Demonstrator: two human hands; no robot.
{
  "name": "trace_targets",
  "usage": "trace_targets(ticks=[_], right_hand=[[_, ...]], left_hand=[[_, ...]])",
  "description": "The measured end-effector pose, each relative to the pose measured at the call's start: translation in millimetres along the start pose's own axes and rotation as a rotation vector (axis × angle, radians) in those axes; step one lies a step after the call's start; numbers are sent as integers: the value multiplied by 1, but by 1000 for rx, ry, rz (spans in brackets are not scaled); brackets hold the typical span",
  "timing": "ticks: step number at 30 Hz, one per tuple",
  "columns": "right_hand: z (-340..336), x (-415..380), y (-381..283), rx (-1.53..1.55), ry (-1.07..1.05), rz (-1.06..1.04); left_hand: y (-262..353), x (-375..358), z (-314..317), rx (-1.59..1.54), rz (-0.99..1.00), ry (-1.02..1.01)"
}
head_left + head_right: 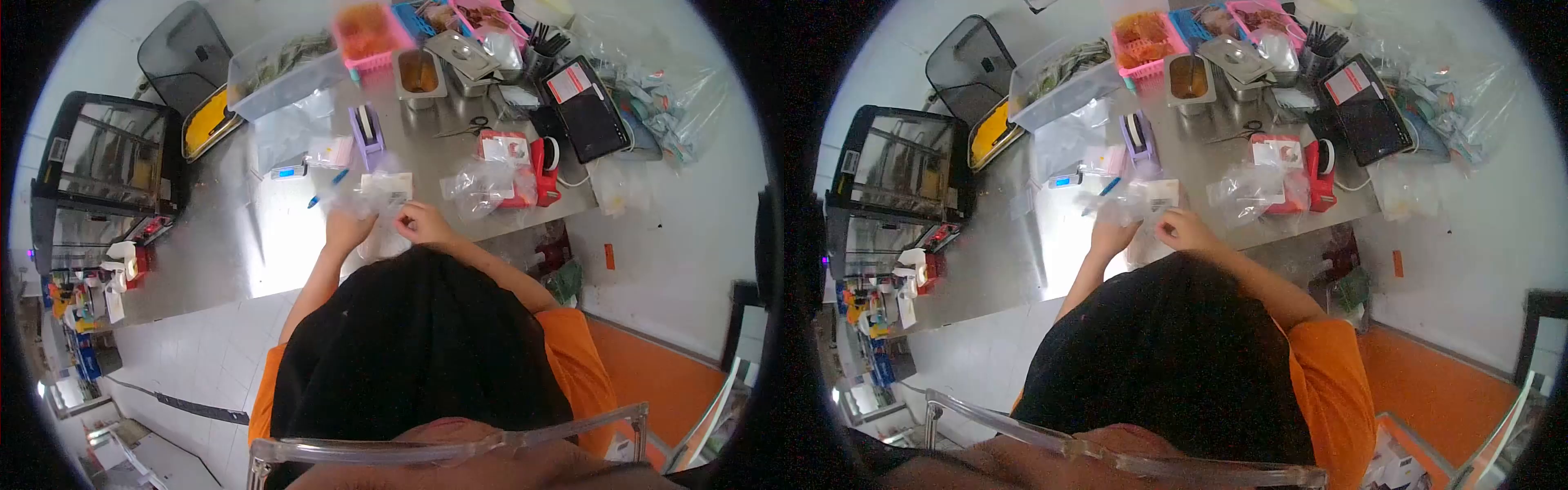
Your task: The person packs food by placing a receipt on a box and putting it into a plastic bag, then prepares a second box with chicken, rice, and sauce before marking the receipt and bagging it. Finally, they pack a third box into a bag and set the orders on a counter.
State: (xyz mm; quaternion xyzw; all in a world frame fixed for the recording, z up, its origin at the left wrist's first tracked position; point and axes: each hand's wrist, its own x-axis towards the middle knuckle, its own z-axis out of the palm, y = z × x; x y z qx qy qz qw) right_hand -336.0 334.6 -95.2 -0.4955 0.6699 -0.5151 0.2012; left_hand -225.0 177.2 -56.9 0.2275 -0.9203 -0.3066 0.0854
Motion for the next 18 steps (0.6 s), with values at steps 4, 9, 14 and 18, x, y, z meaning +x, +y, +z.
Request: trace_targets(ticks=[4, 9, 14, 18], right_hand=[[21, -7, 3, -21, 108, 41], [21, -11, -6, -150, 68, 147], [34, -13, 9, -197, 232, -72], [35, -13, -2, -50, 210, 96]], left_hand=[[8, 2, 12, 306, 58, -114], [1, -1, 24, -22, 275, 87], [-16, -15, 38, -350, 163, 164], [-53, -11, 59, -682, -136, 48]])
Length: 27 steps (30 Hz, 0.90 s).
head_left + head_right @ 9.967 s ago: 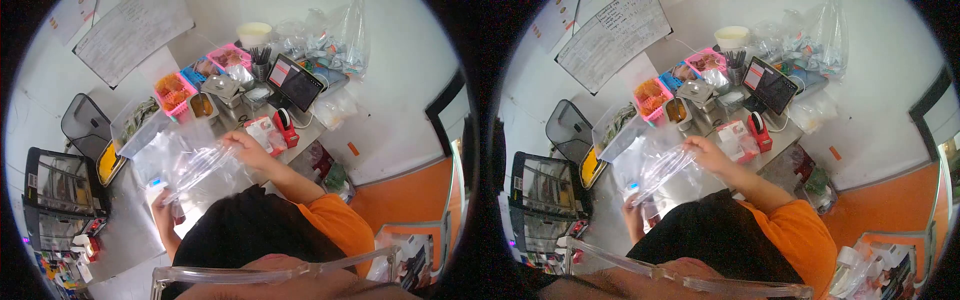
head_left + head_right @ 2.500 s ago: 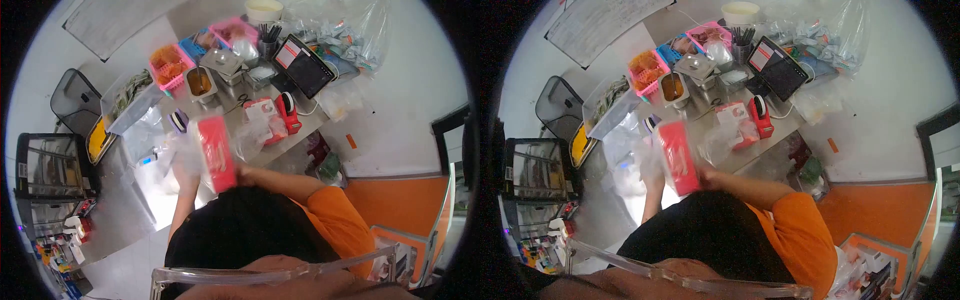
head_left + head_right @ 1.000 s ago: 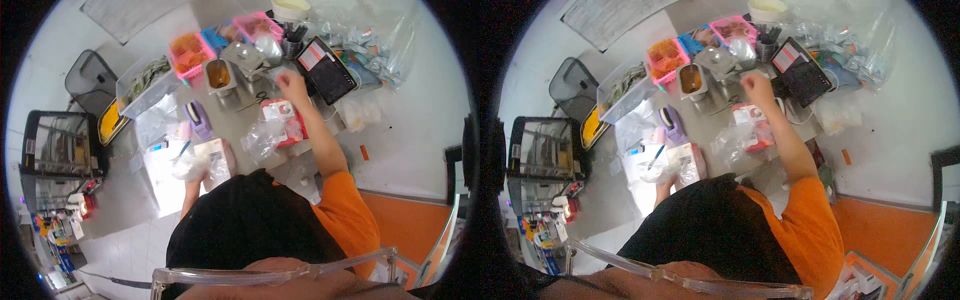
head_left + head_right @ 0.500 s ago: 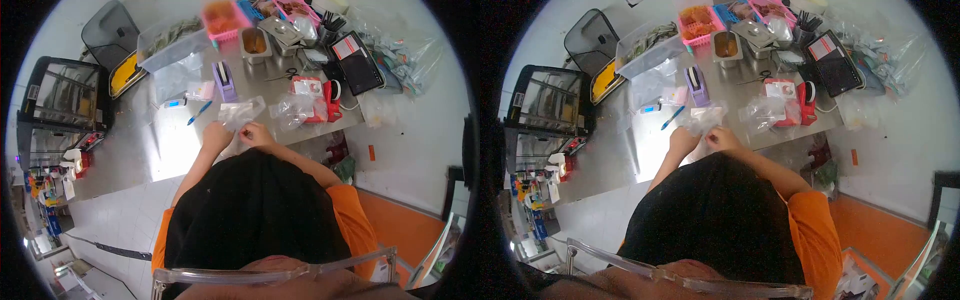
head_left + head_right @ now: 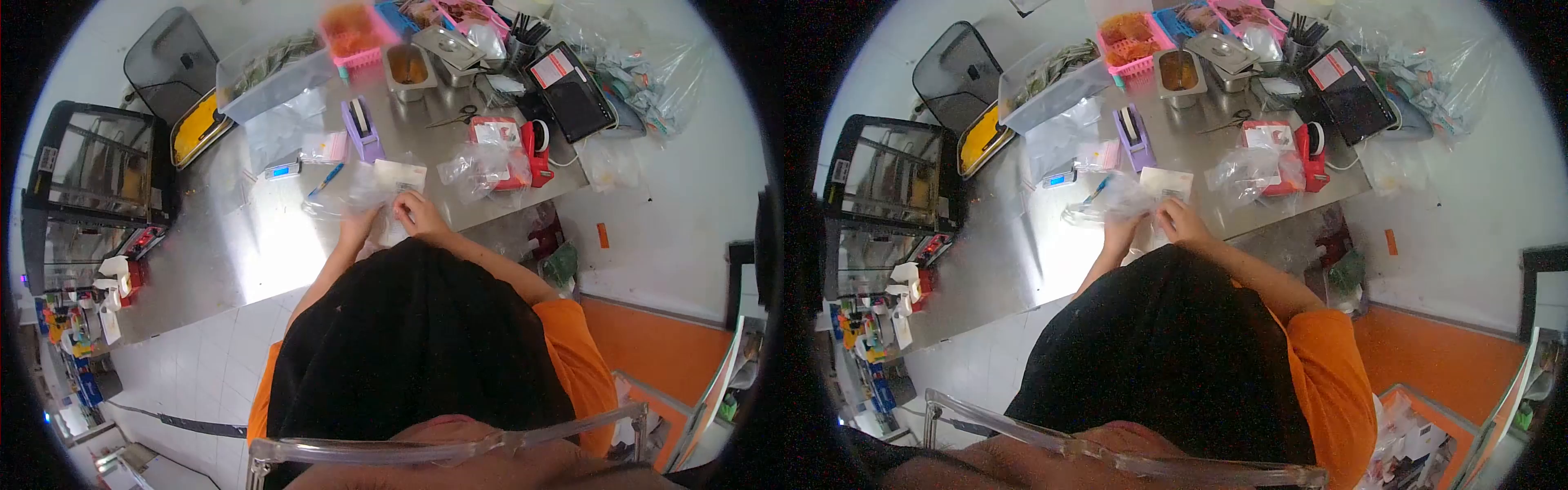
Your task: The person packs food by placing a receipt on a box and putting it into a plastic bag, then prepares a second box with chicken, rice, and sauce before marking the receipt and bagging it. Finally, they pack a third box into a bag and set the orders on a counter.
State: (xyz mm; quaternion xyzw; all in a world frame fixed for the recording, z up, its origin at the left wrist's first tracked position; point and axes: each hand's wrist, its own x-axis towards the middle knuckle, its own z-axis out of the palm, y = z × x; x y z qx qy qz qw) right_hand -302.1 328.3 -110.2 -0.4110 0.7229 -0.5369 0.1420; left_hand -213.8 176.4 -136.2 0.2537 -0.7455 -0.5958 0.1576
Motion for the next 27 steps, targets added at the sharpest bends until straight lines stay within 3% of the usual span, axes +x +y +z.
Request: trace_targets(ticks=[4, 7, 10, 13, 16, 22, 27], right_hand=[[0, 1, -4, 211, -2, 133], [14, 3, 7, 744, 91, 199], [13, 9, 18, 608, 19, 290], [11, 9, 14, 617, 27, 344], [10, 10, 18, 643, -1, 338], [13, 12, 20, 634, 38, 362], [14, 15, 26, 648, 77, 388]], left_hand=[[15, -5, 5, -525, -210, -52], [4, 0, 3, -559, -415, -66], [-7, -1, 5, -641, -384, -63], [-9, -2, 2, -510, -420, -85], [-3, -4, 5, -600, -347, -67], [-13, 3, 2, -507, -405, -65], [-3, 1, 6, -447, -212, -145]])
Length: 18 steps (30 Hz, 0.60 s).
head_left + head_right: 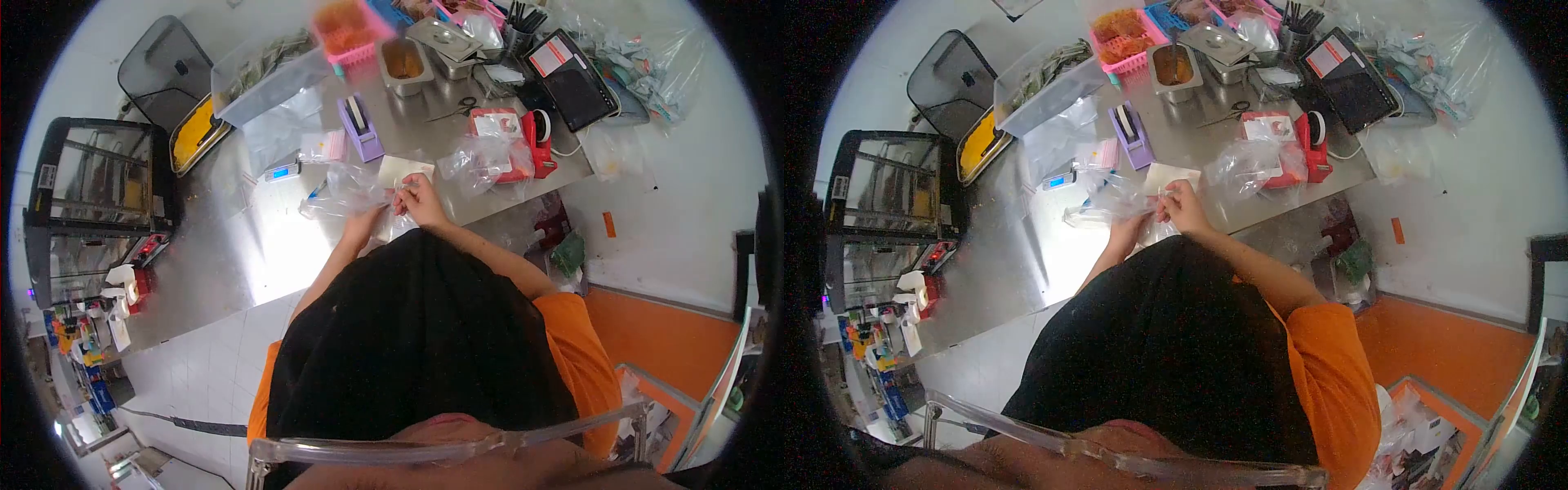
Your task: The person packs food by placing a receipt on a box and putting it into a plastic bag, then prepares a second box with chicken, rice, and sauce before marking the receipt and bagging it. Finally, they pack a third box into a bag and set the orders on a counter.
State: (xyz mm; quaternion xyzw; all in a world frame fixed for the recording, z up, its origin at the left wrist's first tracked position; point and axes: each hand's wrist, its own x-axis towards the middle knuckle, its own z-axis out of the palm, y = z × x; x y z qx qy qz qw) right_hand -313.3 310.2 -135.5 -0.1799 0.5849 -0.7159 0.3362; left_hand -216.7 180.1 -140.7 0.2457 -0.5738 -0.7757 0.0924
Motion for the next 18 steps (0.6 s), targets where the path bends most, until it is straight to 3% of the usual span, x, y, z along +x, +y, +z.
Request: trace_targets(ticks=[7, 10, 11, 13, 14, 16, 17, 18], right_hand=[[-4, 4, -6, -12, -81, 69], [-3, -1, -29, -381, -90, 60], [-2, -2, -33, -441, -87, 67], [-3, -1, -13, -674, 7, -260], [-5, 0, -6, -788, 57, -422], [-8, 1, -17, -369, -117, -202], [-11, 1, -23, -159, -202, -97], [-17, 0, -21, -183, -226, -73]], left_hand=[[-18, 0, -8, 368, 228, 15], [-60, 19, -38, 617, 287, -112], [-55, 19, -35, 610, 268, -71], [-45, 14, -26, 596, 227, 6], [-50, 16, -29, 635, 320, 5], [-55, 22, -29, 711, 504, 4], [-49, 20, -21, 504, 393, 62], [-12, 3, 6, 297, 274, 116]])
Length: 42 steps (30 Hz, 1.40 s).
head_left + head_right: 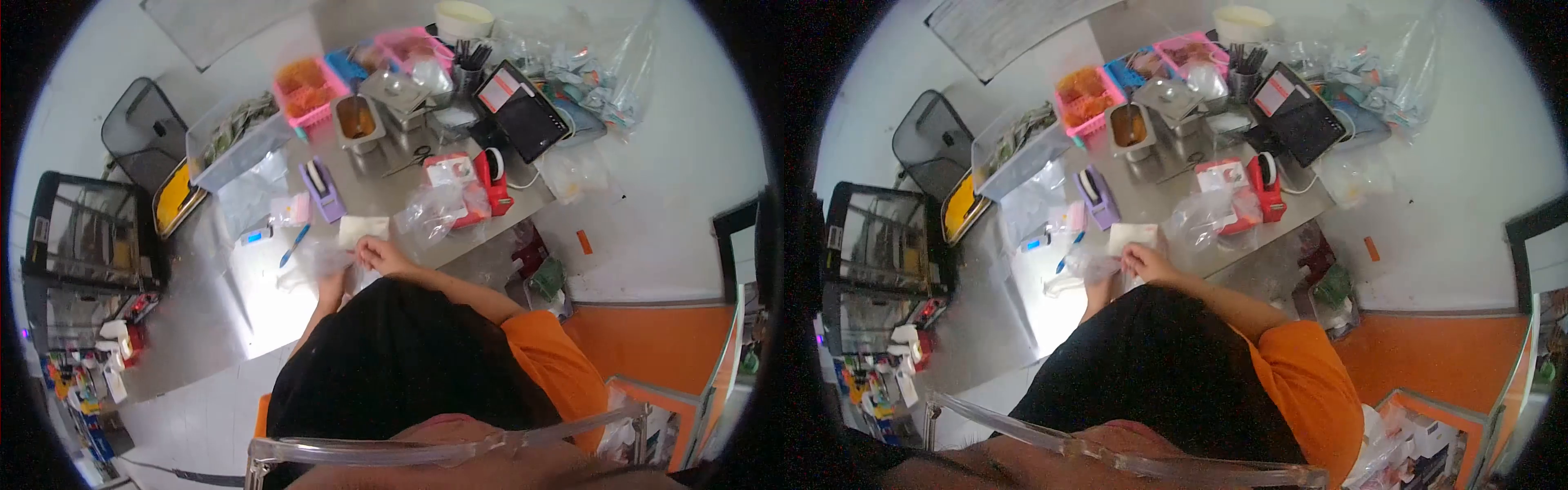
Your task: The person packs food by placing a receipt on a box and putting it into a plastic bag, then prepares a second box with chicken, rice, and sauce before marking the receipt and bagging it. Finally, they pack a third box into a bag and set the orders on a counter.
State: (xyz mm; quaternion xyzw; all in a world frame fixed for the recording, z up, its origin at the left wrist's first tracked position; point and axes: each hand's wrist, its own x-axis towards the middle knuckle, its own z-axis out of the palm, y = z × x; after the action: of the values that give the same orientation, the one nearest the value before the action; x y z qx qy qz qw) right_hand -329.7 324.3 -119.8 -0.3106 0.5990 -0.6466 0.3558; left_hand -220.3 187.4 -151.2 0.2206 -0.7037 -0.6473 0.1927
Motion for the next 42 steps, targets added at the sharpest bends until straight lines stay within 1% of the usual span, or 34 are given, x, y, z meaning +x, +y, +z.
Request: trace_targets(ticks=[1, 2, 4, 5, 6, 8, 9, 10, 11, 12, 13, 14, 15, 16, 17, 18, 19, 20, 21, 23, 26, 27, 29, 30, 31, 34, 36, 37, 40, 42], right_hand=[[-4, -4, 8, -19, -28, 26], [-8, -8, 15, -36, -56, 52], [-17, -12, 22, -77, -77, -40], [-23, -14, 24, -97, -86, -84], [-31, -19, 15, -80, -72, -55], [-58, -42, -38, -55, -23, -12], [-78, -58, -67, -60, 31, -1], [-100, -72, -80, -33, 114, -27], [-125, -89, -98, -35, 262, -39], [-158, -108, -109, -104, 406, -104], [-185, -134, -152, -456, 630, -92], [-214, -161, -167, -543, 908, -82], [-240, -191, -183, -630, 1182, -66], [-269, -220, -203, -629, 1426, -196], [-282, -261, -226, -473, 1632, -158], [-300, -300, -244, -741, 1772, -387], [-317, -338, -260, -959, 1929, -541], [-338, -379, -268, -1058, 2047, -581], [-341, -409, -285, -1176, 2196, -530], [-345, -463, -314, -1325, 2354, -382], [-350, -519, -336, -1619, 2495, -113], [-351, -532, -339, -1676, 2513, 12], [-350, -552, -336, -1830, 2528, 601], [-348, -557, -335, -1877, 2499, 910], [-347, -562, -334, -1579, 2484, 946], [-359, -582, -307, -1565, 2189, 1308], [-352, -575, -288, -1869, 2032, 1618], [-351, -572, -283, -2016, 1919, 1773], [-355, -580, -279, -2057, 1953, 1709], [-352, -580, -279, -2050, 1941, 1707]], left_hand=[[27, -5, 10, -189, -144, 59], [23, -5, 13, -188, -144, 82], [17, -1, 18, -186, -140, 124], [16, -1, 27, -271, -145, 166], [15, -1, 28, -240, -168, 178], [11, 11, 22, -181, -193, 178], [7, 17, 25, -224, -181, 196], [2, 25, 30, -272, -172, 196], [2, 32, 34, -212, -219, 118], [4, 38, 38, -147, -263, 31], [4, 47, 43, -303, -376, 52], [4, 56, 50, -446, -506, 70], [13, 60, 60, -462, -392, 40], [17, 63, 66, -485, -281, 16], [22, 70, 73, -435, -227, 0], [24, 76, 84, -393, -210, -17], [27, 82, 94, -340, -180, -16], [34, 89, 102, -276, -131, -7], [38, 94, 110, -219, -99, -6], [47, 102, 125, -117, -7, 7], [61, 112, 143, 74, 152, 40], [66, 115, 147, 134, 209, 60], [73, 120, 155, 244, 308, 97], [76, 122, 159, 297, 356, 119], [79, 124, 162, 334, 396, 138], [86, 128, 170, 428, 500, 181], [90, 129, 174, 454, 565, 196], [91, 130, 174, 472, 600, 202], [96, 128, 178, 493, 699, 222], [99, 123, 183, 502, 773, 225]])
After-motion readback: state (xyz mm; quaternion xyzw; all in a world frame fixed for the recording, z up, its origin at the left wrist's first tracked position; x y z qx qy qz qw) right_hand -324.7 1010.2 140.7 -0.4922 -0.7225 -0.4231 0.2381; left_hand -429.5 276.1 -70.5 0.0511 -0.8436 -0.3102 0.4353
